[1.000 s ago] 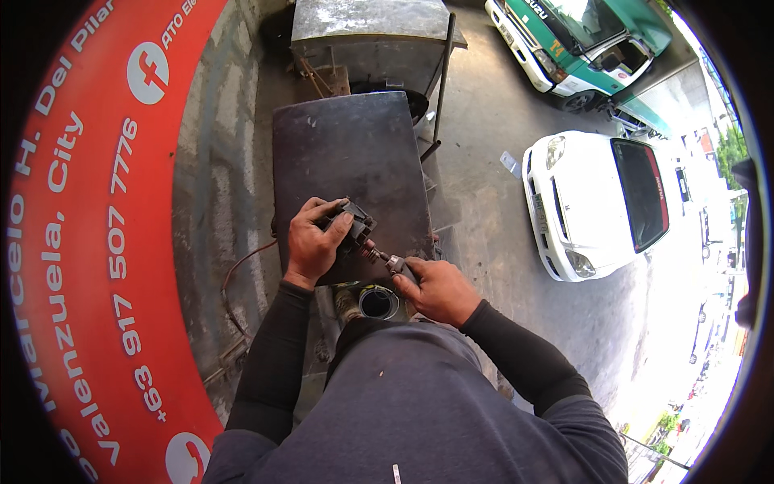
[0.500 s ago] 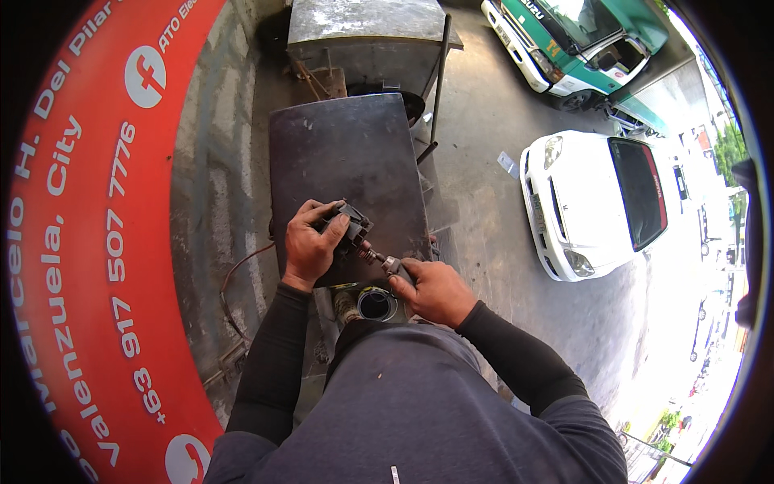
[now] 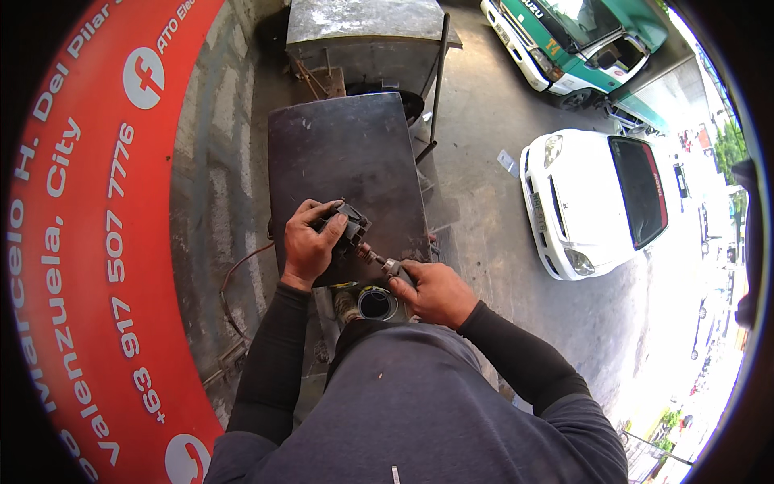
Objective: The person uses a soldering iron to work on a small electrical component held in the left hand. The person repeatedly applies the soldering iron to the component's terminals while standing at a workbench.
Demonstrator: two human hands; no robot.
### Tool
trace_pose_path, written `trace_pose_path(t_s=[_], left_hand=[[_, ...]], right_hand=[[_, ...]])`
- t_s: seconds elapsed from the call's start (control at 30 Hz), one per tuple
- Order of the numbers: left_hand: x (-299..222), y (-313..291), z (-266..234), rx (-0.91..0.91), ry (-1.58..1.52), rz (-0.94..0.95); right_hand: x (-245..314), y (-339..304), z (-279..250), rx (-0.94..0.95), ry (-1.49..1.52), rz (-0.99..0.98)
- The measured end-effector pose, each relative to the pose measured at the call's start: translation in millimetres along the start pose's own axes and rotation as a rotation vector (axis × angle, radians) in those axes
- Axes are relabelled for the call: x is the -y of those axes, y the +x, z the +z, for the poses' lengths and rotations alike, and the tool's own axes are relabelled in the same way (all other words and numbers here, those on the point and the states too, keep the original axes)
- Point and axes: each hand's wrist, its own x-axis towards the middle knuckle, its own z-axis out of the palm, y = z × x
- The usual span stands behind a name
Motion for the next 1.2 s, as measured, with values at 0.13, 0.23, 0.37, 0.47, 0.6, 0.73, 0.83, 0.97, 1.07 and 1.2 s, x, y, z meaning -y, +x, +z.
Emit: trace_pose_path(t_s=[0.13,0.23,0.37,0.47,0.6,0.73,0.83,0.97,1.07,1.2], left_hand=[[-0.6,-0.2,1.7,0.000,-0.021,-0.026],[-1.3,3.2,1.9,0.007,-0.011,-0.021],[-4.0,2.9,1.0,0.008,0.012,-0.029],[-1.9,3.3,3.2,0.004,0.010,-0.019],[-6.3,5.4,2.0,0.030,0.025,-0.049],[-2.1,2.7,2.3,-0.003,0.004,-0.030],[-4.6,4.0,2.4,0.004,0.019,-0.029],[-3.8,3.6,1.5,0.007,0.019,-0.022],[-4.2,4.4,2.9,0.014,0.020,-0.034],[-2.0,3.6,1.8,0.000,-0.004,-0.026]], right_hand=[[1.5,-0.7,-2.7,0.016,-0.002,0.013],[1.0,-0.8,0.3,0.011,0.008,0.008],[-1.2,0.1,0.5,0.010,-0.010,-0.016],[-4.0,-2.5,10.3,-0.024,-0.030,-0.064],[-3.2,-1.2,6.6,-0.033,0.023,-0.019],[-2.3,-0.6,3.3,-0.017,0.003,-0.017],[-2.7,-0.9,1.3,-0.014,0.004,-0.019],[1.2,-2.8,3.2,-0.017,0.000,-0.042],[-6.3,0.5,1.7,-0.042,-0.009,-0.034],[0.0,-0.5,1.2,-0.005,-0.005,-0.029]])
